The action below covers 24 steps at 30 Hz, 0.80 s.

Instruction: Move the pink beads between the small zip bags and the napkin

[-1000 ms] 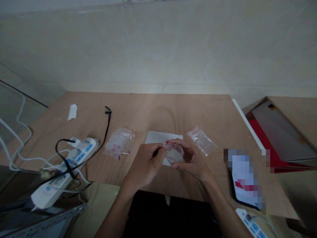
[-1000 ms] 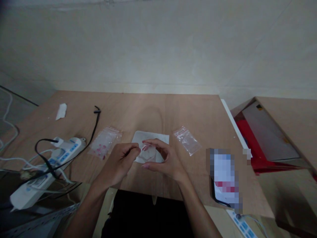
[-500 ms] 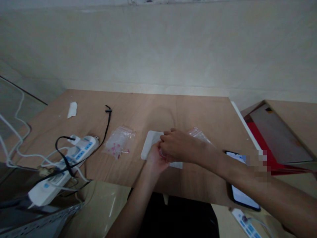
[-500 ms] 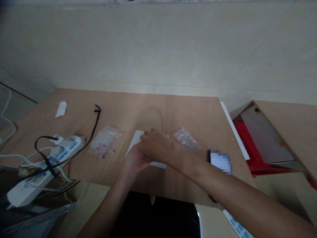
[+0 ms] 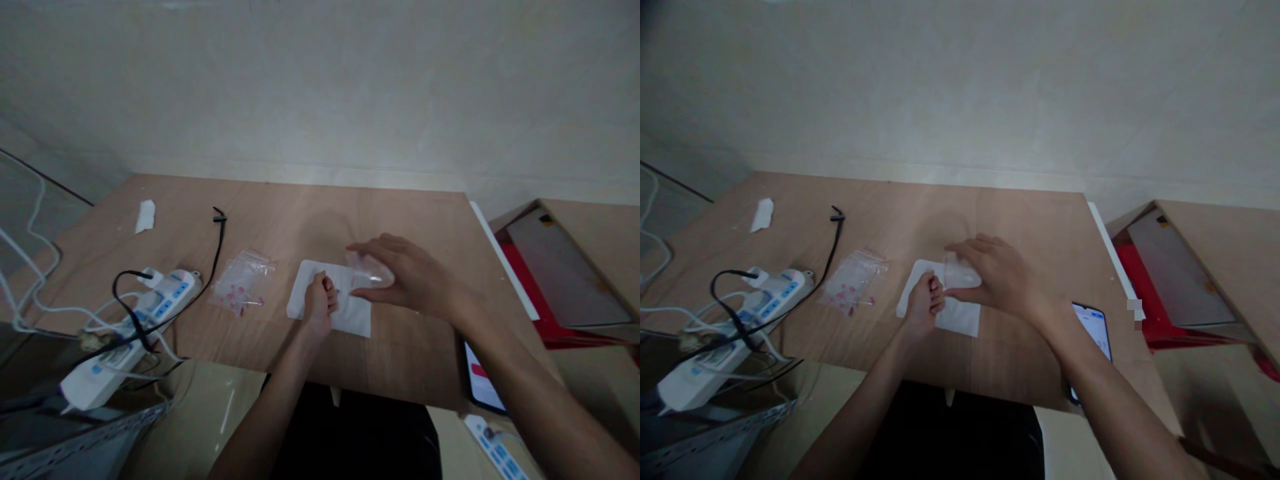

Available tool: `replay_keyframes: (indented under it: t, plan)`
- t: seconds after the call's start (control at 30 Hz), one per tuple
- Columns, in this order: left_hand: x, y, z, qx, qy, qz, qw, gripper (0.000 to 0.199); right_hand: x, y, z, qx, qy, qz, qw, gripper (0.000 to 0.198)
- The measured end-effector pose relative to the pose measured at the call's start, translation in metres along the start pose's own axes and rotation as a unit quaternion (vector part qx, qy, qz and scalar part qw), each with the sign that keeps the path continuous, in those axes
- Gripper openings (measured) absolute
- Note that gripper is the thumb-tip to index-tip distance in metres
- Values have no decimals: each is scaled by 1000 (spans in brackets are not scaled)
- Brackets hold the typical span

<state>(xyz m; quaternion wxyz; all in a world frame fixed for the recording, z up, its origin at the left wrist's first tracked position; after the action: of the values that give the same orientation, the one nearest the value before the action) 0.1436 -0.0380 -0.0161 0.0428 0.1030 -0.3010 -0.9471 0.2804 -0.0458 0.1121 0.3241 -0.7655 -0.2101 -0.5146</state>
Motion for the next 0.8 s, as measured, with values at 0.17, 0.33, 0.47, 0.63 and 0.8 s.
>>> replay_keyframes:
  t: [0.17,0.33,0.47,0.63,0.8]
  plan:
    - [3,-5,11,-201,-236,52,949,32,-40,81,64,-306,25,242,921,55]
    - [-9,-10,7,-311,-407,41,858,24,-104,98,74,-370,97,155,911,63]
    - [-10,-13,0,-346,-488,50,800,19,-121,96,72,-389,136,71,908,64]
    - [-10,-12,2,-368,-535,76,757,22,-119,97,72,-398,145,67,903,64]
    - [2,-9,15,-381,-535,111,745,26,-118,99,72,-405,124,99,900,65]
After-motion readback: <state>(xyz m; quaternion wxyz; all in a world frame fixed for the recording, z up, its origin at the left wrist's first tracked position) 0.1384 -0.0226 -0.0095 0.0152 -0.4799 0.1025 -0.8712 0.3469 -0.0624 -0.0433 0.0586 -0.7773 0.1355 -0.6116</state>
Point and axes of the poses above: each hand's wrist, its own y-axis away from the middle knuckle, its own x-axis out of the back of the hand, z = x × y, the point moved 4 cm from there along -y, towards the middle knuckle, and after that the axes turned 7 degrees about x, right-handed, at the moved point
